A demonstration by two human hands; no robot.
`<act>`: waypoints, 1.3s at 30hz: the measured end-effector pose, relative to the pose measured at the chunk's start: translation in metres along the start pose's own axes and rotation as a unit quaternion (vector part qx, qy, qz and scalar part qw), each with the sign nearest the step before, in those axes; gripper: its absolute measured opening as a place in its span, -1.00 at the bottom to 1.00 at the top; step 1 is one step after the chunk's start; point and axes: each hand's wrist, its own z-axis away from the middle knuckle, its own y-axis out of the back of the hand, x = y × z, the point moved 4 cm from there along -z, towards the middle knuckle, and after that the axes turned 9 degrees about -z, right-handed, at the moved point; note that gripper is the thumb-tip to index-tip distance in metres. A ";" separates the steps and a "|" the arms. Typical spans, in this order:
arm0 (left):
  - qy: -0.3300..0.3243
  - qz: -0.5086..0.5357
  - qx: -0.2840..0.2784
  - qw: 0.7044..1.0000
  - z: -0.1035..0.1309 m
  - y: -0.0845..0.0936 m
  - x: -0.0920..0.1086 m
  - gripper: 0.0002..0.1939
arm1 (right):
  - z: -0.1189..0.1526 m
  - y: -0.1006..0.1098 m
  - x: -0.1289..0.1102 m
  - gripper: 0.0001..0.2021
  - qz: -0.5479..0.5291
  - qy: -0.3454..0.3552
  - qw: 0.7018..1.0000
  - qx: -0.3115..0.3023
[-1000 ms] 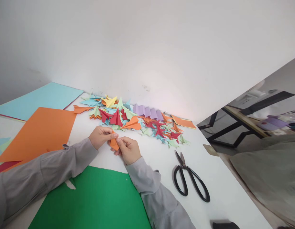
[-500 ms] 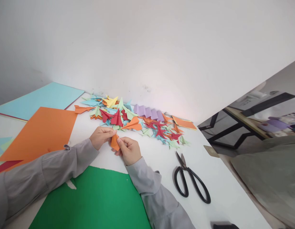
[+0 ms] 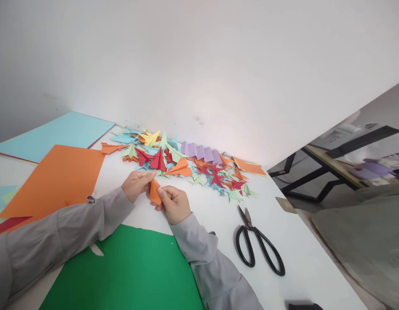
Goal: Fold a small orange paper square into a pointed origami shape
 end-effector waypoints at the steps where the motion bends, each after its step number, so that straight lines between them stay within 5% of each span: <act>1: 0.010 0.018 -0.004 1.000 0.000 0.000 0.000 -0.51 | 0.000 0.000 0.000 -0.70 -0.005 -0.002 1.000 0.006; 8: -0.016 0.016 -0.033 0.999 0.001 0.000 0.000 -0.60 | 0.000 0.004 -0.003 -0.72 -0.041 -0.003 0.999 0.017; 31: -0.103 -0.121 0.047 0.986 0.004 0.003 0.008 -0.80 | 0.000 0.000 0.004 -0.73 -0.041 -0.030 0.999 -0.017; 39: 0.015 -0.001 -0.032 0.999 -0.001 -0.001 -0.001 -0.60 | -0.001 0.002 0.003 -0.74 -0.056 -0.036 0.998 -0.005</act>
